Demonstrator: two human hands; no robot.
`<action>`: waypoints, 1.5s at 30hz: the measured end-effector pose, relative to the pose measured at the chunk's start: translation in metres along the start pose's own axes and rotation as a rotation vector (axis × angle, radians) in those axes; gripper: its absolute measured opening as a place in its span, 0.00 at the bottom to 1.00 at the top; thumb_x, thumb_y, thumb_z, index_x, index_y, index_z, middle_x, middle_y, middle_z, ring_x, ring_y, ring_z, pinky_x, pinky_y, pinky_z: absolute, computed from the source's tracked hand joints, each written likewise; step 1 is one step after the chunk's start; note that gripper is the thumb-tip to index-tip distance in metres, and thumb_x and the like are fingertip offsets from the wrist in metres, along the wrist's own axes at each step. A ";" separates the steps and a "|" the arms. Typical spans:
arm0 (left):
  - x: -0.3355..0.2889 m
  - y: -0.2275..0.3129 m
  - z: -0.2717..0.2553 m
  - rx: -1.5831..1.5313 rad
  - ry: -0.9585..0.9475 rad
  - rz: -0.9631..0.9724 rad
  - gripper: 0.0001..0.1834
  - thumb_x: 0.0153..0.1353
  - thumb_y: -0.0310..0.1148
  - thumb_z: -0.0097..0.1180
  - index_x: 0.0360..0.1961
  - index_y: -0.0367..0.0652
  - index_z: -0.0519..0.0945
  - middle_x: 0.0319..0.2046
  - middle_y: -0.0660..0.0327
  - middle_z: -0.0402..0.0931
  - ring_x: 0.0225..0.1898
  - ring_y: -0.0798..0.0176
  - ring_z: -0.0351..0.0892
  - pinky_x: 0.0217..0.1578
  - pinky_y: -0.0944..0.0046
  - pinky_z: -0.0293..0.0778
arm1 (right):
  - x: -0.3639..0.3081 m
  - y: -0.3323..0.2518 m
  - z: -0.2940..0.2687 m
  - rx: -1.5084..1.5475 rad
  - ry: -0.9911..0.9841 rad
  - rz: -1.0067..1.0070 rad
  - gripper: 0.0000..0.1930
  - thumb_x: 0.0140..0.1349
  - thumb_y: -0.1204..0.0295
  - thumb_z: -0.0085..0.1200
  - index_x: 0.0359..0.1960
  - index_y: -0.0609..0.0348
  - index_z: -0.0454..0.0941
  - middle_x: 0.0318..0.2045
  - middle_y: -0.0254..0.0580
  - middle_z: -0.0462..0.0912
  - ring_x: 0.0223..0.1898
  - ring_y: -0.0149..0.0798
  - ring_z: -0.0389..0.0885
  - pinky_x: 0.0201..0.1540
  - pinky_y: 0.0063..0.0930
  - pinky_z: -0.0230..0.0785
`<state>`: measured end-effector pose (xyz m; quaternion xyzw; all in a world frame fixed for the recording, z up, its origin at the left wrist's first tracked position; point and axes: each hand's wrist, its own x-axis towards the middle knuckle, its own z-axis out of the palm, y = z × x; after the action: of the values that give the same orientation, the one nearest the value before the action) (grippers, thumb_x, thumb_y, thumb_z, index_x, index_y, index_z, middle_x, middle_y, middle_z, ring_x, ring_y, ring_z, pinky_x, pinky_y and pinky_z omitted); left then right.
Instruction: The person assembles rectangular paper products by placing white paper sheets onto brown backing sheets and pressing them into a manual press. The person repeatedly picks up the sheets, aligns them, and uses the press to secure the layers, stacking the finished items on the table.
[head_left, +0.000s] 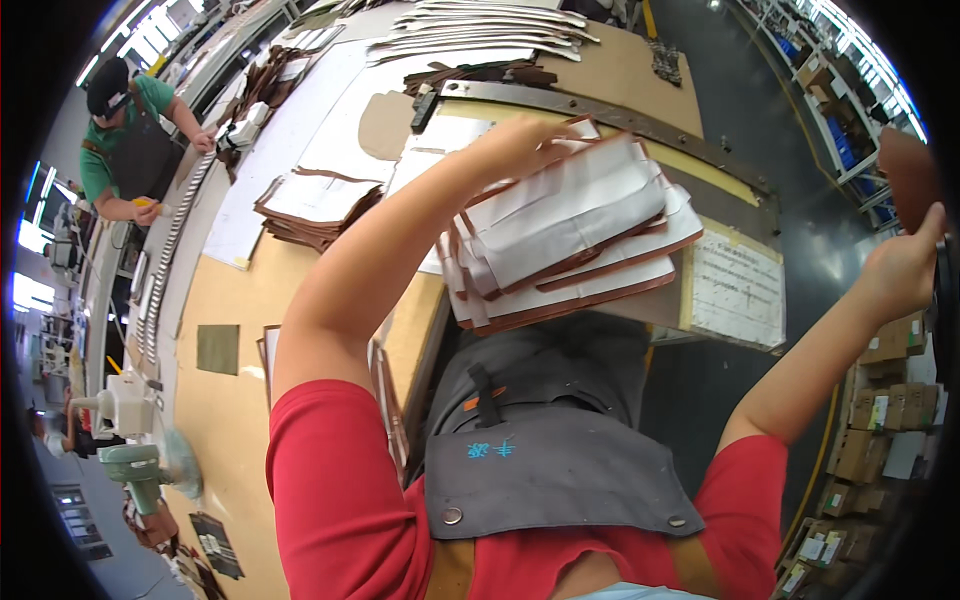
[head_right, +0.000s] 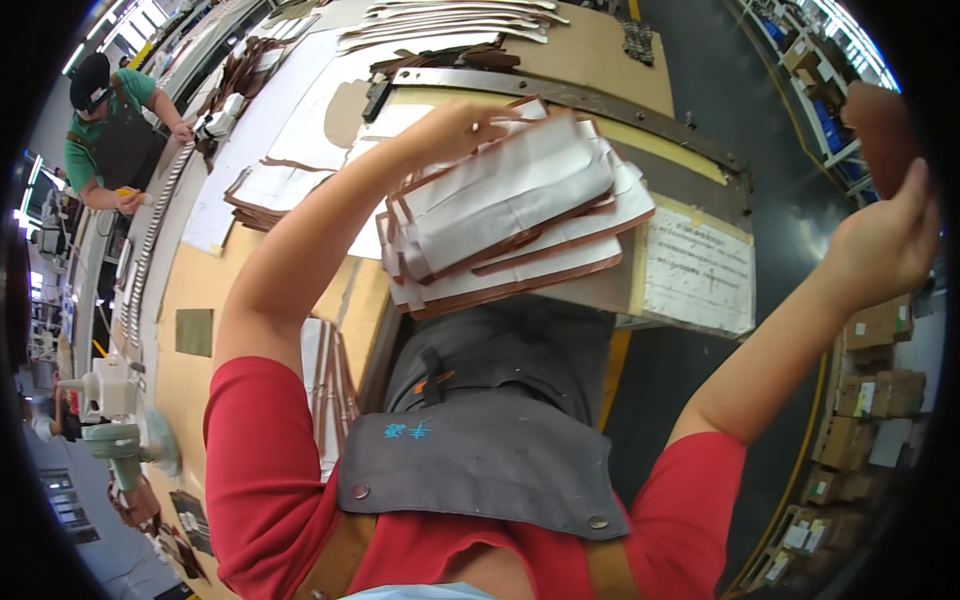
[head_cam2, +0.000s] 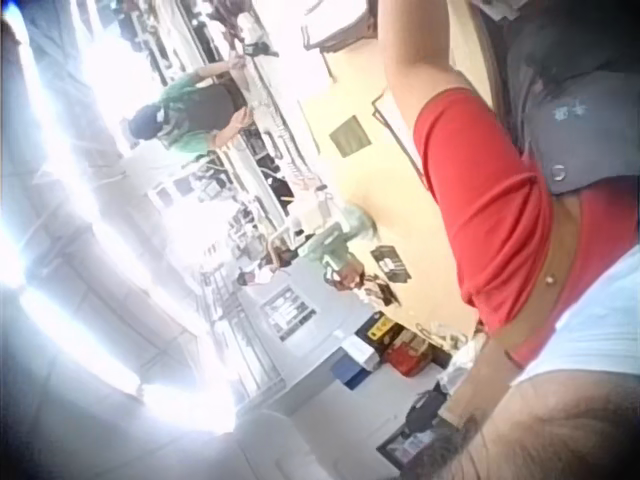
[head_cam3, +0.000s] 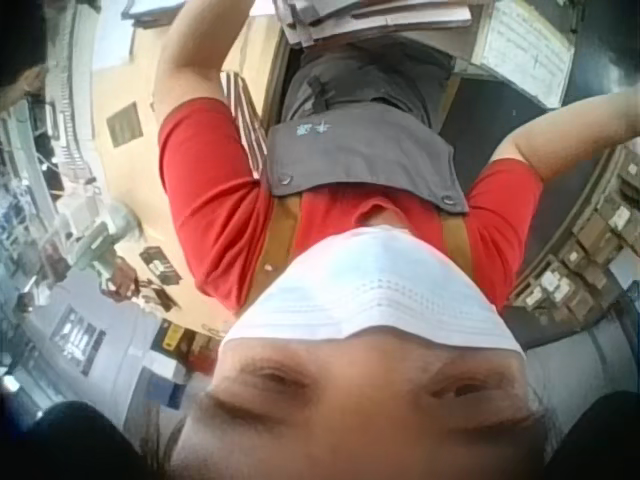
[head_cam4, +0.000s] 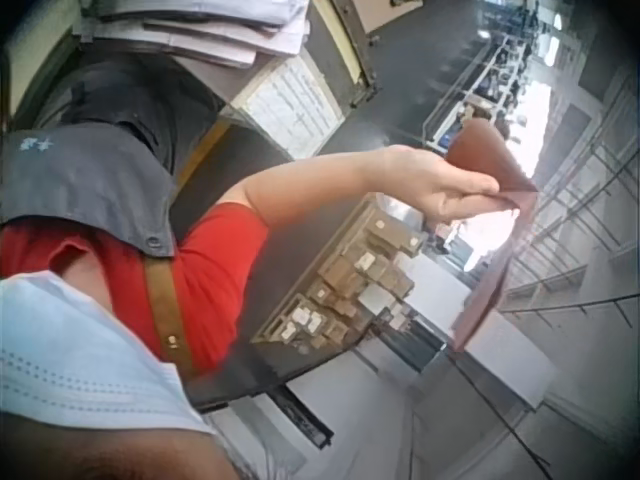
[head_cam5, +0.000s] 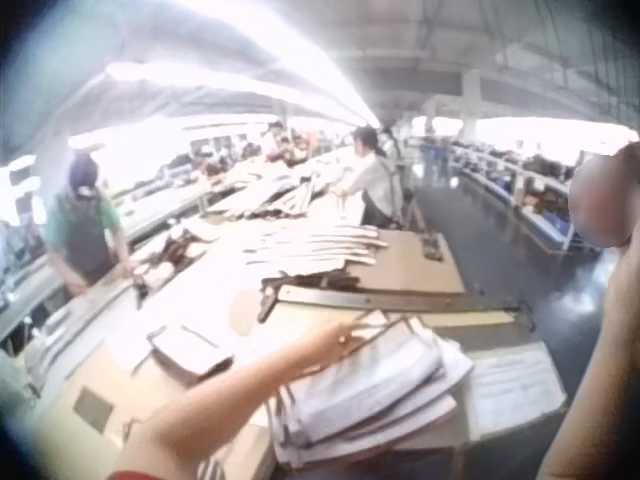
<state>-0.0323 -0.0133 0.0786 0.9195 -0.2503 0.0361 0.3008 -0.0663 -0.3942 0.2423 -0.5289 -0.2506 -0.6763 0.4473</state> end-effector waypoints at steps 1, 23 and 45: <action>0.000 -0.011 0.013 -0.002 0.021 -0.024 0.17 0.59 0.35 0.52 0.50 0.49 0.76 0.36 0.52 0.79 0.36 0.46 0.77 0.41 0.54 0.72 | -0.019 -0.010 0.004 -0.044 -0.115 0.012 0.10 0.53 0.77 0.54 0.37 0.66 0.79 0.38 0.48 0.80 0.38 0.41 0.78 0.45 0.32 0.70; -0.133 -0.006 -0.019 -0.729 0.088 -0.840 0.26 0.65 0.45 0.45 0.54 0.32 0.69 0.41 0.60 0.73 0.42 0.70 0.70 0.45 0.70 0.67 | -0.233 -0.053 0.113 0.043 -1.669 0.074 0.24 0.63 0.59 0.46 0.59 0.54 0.65 0.60 0.48 0.64 0.62 0.49 0.59 0.64 0.41 0.49; -0.067 0.164 0.098 -0.290 0.448 0.029 0.35 0.61 0.49 0.47 0.65 0.42 0.55 0.67 0.44 0.38 0.68 0.36 0.31 0.59 0.30 0.36 | -0.237 -0.109 0.051 1.077 -0.318 1.605 0.28 0.70 0.56 0.29 0.65 0.61 0.52 0.64 0.43 0.58 0.64 0.37 0.56 0.66 0.29 0.47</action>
<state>-0.1781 -0.1538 0.0720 0.8322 -0.1931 0.2071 0.4767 -0.1266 -0.2202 0.0499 -0.3522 -0.1490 0.1131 0.9171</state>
